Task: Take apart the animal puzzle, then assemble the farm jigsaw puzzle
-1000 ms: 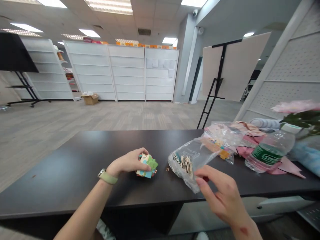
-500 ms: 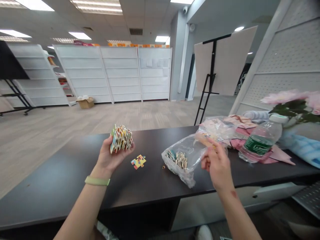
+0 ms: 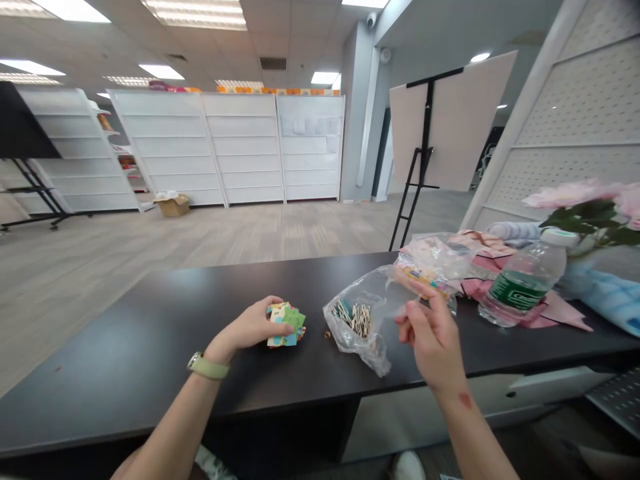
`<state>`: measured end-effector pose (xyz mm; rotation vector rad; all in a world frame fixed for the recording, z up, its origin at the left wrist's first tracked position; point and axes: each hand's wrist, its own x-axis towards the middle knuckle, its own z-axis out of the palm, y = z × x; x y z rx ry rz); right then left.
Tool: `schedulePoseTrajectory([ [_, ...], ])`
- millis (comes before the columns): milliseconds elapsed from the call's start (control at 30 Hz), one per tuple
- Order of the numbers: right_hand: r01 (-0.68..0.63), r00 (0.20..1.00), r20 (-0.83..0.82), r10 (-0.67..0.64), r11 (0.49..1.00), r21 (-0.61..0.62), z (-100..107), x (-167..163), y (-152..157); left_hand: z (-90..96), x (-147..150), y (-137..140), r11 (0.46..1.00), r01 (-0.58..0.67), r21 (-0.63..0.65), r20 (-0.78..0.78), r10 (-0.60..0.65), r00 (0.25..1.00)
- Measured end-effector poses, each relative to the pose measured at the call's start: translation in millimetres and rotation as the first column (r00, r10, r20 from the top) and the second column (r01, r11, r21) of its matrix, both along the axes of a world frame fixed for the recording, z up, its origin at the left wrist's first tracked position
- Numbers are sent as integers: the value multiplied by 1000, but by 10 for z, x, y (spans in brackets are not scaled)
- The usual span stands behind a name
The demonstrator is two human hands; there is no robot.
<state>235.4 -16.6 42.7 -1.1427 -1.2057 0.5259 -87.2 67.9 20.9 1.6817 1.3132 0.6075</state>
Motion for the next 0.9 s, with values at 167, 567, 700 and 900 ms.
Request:
schedulePoseTrajectory([
  [167,5,999,42,-5,1000,-1,32,-53,-24,86,46,-41,993,10,117,-166,10,986],
  [567,-97,732,658,174,984,-152,346,238,-304,266,96,-177,992,34,124,21,-37,999],
  [700,-184,656,717,235,971,-150,414,56,-363,645,189,-382,1000,26,-13,553,-15,833],
  [900,-345,553,756,351,922,-176,394,-238,-465,1011,664,-933,873,462,-156,854,-115,507],
])
